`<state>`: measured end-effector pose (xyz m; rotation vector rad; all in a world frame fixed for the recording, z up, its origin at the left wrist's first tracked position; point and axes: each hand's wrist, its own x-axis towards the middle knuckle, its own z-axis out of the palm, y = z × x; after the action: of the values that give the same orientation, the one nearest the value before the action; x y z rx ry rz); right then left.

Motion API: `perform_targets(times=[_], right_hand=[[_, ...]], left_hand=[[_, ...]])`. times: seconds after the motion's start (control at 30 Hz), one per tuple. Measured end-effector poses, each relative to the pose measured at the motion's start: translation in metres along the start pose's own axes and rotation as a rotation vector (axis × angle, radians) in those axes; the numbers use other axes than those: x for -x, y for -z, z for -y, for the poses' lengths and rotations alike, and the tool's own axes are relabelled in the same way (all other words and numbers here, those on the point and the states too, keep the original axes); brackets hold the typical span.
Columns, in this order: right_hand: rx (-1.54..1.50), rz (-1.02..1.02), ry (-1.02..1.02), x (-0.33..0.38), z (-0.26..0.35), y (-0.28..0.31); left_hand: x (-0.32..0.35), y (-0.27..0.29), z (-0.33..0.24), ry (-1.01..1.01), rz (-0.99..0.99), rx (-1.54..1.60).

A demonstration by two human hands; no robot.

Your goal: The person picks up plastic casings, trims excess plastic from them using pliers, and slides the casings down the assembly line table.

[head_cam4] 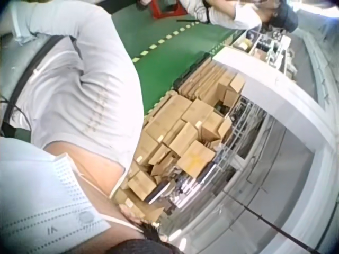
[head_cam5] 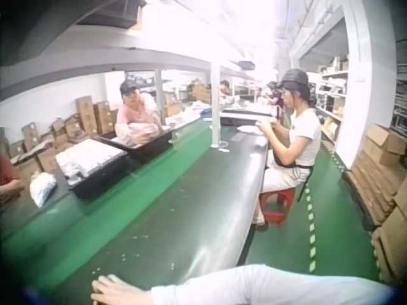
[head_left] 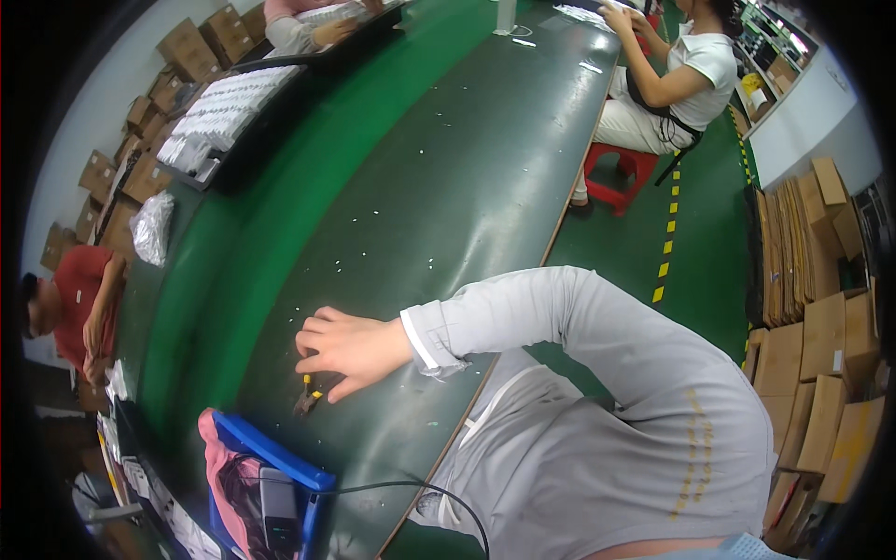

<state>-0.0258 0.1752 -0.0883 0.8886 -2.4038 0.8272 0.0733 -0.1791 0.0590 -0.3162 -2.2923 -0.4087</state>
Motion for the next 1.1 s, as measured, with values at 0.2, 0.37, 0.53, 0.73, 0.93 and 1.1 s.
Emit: perform_targets(times=[0.2,0.37,0.53,0.73,0.93,1.1], right_hand=[[-0.03,0.037,0.013,-0.002,0.004,0.009],[-0.033,0.081,0.022,-0.006,0.005,0.011],[-0.02,0.103,-0.012,-0.008,0.008,0.011],[0.022,0.138,-0.023,-0.007,0.01,0.016],[0.04,0.129,-0.017,-0.009,0.013,0.019],[0.025,0.114,-0.024,-0.007,0.011,0.02]], left_hand=[[0.093,0.024,0.086,0.41,-0.184,-0.206],[0.132,0.007,0.107,0.376,-0.162,-0.227],[0.111,0.011,0.078,0.602,-0.423,-0.021],[0.202,0.022,0.087,0.506,-0.552,-0.182],[0.218,-0.057,0.004,0.731,-0.052,0.272],[0.242,-0.097,-0.011,0.846,0.138,0.421]])
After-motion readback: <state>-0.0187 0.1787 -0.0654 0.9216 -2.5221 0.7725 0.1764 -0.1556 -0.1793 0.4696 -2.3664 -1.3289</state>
